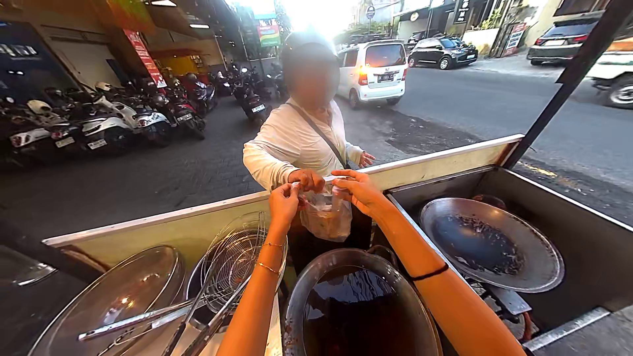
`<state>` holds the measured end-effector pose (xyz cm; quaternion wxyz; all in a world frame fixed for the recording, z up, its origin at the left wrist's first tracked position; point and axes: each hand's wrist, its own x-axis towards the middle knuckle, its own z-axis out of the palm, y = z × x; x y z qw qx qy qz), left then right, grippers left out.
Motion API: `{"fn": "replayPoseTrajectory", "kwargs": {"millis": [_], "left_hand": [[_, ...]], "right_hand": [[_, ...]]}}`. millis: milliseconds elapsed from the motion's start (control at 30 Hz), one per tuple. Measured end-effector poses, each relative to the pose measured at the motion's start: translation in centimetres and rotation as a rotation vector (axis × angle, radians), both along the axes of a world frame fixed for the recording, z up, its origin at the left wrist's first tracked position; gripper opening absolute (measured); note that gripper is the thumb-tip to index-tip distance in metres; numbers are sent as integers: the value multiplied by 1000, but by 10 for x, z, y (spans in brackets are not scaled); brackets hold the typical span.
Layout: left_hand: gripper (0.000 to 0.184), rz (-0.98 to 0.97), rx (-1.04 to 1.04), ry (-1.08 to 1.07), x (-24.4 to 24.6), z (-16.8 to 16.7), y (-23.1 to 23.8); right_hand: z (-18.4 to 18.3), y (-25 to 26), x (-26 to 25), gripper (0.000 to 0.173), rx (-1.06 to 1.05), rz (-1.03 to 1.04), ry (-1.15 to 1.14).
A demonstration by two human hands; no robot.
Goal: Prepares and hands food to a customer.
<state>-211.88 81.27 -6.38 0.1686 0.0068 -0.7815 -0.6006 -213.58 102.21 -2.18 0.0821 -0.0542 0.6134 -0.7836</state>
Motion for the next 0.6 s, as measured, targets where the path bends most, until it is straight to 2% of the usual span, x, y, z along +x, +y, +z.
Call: {"fn": "replayPoseTrajectory", "kwargs": {"millis": [167, 267, 367, 433, 500, 533, 600], "left_hand": [[24, 30, -179, 1, 27, 15, 1], [28, 12, -96, -10, 30, 18, -3], [41, 52, 124, 75, 18, 0, -11], [49, 288, 329, 103, 4, -25, -13], [59, 470, 630, -53, -6, -51, -9], [69, 430, 787, -218, -8, -63, -3], [91, 142, 1119, -452, -11, -85, 11]], "right_hand": [[13, -27, -13, 33, 62, 61, -24], [20, -39, -20, 40, 94, 36, -12], [23, -49, -26, 45, 40, 19, -36], [26, -56, -27, 45, -13, 19, -39], [33, -64, -25, 44, -63, 9, -29], [38, -68, -22, 44, -80, 2, -26], [49, -75, -17, 43, -105, 4, -22]]}}
